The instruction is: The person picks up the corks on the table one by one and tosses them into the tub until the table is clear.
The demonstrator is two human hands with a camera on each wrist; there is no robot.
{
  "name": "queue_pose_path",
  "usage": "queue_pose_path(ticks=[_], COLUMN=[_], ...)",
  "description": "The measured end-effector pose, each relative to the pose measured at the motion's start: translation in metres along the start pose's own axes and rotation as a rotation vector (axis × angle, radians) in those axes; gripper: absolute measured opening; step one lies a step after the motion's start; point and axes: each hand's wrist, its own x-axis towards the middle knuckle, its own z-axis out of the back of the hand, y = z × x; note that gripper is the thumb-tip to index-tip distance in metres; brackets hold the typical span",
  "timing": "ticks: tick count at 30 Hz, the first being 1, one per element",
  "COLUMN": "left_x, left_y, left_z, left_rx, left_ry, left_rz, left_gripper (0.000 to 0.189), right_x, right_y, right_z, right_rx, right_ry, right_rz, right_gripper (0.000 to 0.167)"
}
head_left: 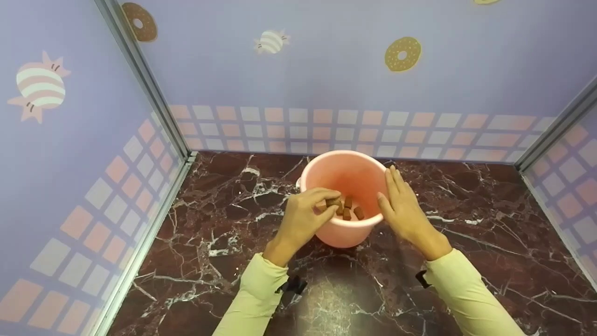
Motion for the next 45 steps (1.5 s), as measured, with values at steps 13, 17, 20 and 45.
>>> queue_pose_path(ticks=[13, 17, 20, 45], left_x=[0.005, 0.006, 0.006, 0.005], left_y=[0.005, 0.005, 0.006, 0.009], left_z=[-0.002, -0.002, -0.002, -0.002], left_rx=[0.056, 0.062, 0.065, 0.092], left_ry=[0.018, 0.016, 0.014, -0.02], left_rz=[0.052, 0.053, 0.048, 0.02], left_gripper=[0.03, 0.029, 0.029, 0.03], right_x=[0.001, 0.001, 0.001, 0.0], right_y=[0.002, 0.001, 0.0, 0.0], right_z=[0.001, 0.001, 0.001, 0.0], right_rx=[0.002, -0.002, -0.003, 0.001], right_ry=[0.001, 0.017, 0.021, 0.0], right_rz=[-0.005, -0.014, -0.017, -0.004], right_gripper=[0.068, 0.069, 0.069, 0.068])
